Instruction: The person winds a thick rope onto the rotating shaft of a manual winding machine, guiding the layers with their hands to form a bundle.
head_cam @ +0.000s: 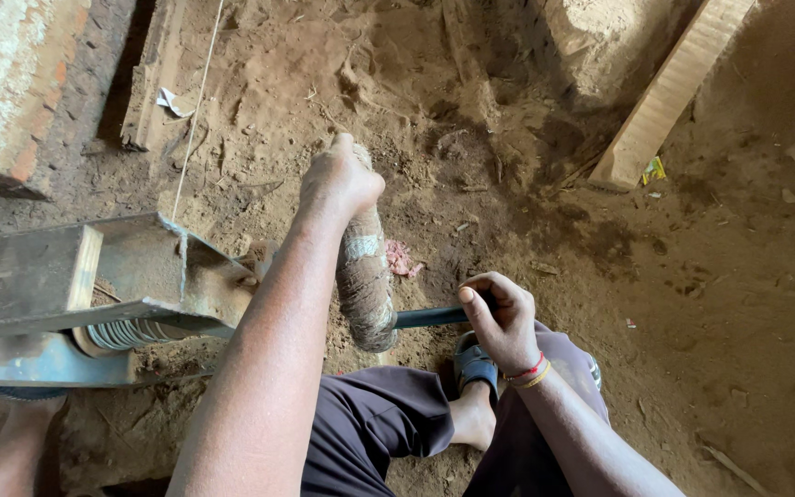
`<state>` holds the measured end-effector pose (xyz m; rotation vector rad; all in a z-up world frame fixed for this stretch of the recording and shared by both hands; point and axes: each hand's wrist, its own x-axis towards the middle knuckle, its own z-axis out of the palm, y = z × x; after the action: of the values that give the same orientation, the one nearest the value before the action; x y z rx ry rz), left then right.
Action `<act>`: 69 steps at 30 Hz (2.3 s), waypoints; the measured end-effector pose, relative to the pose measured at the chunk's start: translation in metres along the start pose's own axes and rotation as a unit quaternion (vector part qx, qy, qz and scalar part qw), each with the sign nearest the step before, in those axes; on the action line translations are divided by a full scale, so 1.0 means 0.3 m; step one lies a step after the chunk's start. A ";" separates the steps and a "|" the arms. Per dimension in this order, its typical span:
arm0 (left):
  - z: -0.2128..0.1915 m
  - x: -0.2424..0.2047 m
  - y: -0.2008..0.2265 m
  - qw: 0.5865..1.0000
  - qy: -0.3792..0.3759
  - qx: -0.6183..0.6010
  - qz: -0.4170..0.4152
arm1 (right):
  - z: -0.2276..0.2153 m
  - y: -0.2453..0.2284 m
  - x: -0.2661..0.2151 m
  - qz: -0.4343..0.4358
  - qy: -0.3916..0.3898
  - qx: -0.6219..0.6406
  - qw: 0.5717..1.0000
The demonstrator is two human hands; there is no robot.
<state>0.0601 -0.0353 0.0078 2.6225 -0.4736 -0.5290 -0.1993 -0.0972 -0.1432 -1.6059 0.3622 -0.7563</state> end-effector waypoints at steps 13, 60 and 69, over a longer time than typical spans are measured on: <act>-0.014 0.059 0.026 1.000 -0.021 0.008 0.000 | 0.017 -0.045 0.033 0.000 0.025 -0.022 0.999; 0.007 0.259 0.037 0.991 -0.123 0.047 -0.023 | 0.041 -0.125 0.129 -0.207 0.124 -0.079 0.967; -0.007 0.149 -0.020 0.999 0.003 -0.032 0.040 | 0.036 -0.136 0.120 -0.271 0.090 -0.135 0.949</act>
<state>0.1013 -0.0474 -0.0059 2.5316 -0.5489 -0.5020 -0.1734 -0.1038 -0.0947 -1.9296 0.1539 -1.3240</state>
